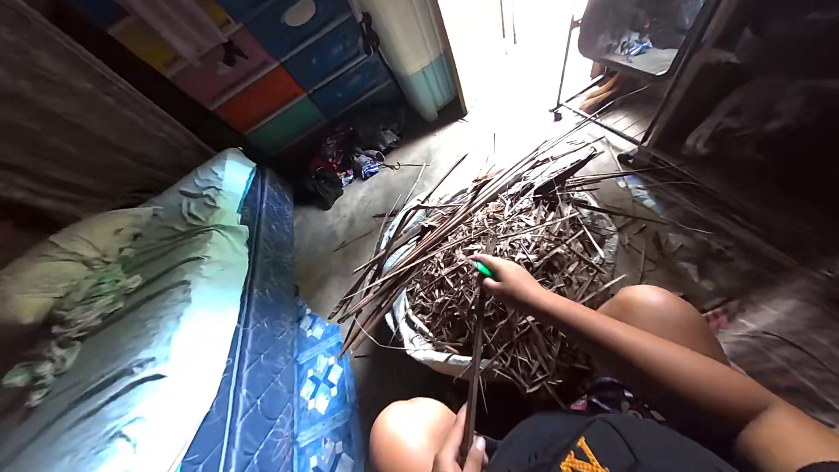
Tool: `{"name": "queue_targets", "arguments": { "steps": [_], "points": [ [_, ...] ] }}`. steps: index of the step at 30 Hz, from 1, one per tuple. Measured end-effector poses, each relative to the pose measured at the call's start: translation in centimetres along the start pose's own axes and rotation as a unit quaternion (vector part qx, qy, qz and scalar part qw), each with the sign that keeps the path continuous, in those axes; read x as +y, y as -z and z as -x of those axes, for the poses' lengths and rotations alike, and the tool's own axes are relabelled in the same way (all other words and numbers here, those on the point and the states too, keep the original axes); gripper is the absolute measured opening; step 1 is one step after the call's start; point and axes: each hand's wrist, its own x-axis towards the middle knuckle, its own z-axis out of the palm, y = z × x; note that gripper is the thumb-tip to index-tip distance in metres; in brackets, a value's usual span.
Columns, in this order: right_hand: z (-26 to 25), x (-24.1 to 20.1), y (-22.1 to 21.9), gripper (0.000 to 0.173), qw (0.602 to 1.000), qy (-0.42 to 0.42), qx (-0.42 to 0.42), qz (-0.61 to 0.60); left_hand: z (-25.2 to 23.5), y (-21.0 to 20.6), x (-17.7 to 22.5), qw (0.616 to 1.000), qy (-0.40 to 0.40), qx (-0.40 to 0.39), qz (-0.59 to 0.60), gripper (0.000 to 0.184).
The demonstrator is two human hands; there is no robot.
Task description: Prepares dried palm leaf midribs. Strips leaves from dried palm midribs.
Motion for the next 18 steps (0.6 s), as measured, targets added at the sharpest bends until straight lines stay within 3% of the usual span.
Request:
{"name": "queue_targets", "arguments": {
  "steps": [2, 4, 7, 8, 11, 15, 18],
  "points": [
    [0.4, -0.7, -1.6, 0.046, 0.999, 0.021, -0.046, 0.02, -2.4, -0.5, -0.3, 0.993, -0.068, 0.054, -0.08, 0.055],
    [1.0, -1.3, -3.6, 0.047, 0.993, 0.047, -0.097, 0.043, -5.2, -1.4, 0.6, 0.963, -0.12, 0.14, -0.197, 0.052],
    [2.3, -2.2, -4.8, 0.053, 0.986, 0.065, -0.127, 0.086, -8.3, -2.1, 2.9, 0.918, -0.144, 0.221, -0.297, 0.03],
    [2.8, -2.2, -4.8, 0.054, 0.987, 0.066, -0.116, 0.092, -8.9, -2.1, 3.5, 0.915, -0.139, 0.225, -0.304, 0.031],
    [4.8, -1.7, -4.5, 0.058, 0.994, 0.035, -0.074, 0.076, -9.9, -1.1, 5.2, 0.932, -0.096, 0.166, -0.306, 0.047],
    [7.0, -1.6, -3.8, 0.066, 0.994, -0.044, -0.099, 0.022, -11.7, 0.2, 5.1, 0.967, -0.097, 0.092, -0.216, 0.051],
    [8.1, -1.0, -4.5, 0.071, 0.998, 0.01, -0.065, 0.017, -12.2, 0.3, 5.5, 0.984, -0.101, 0.064, -0.129, 0.048]
  ]
}}
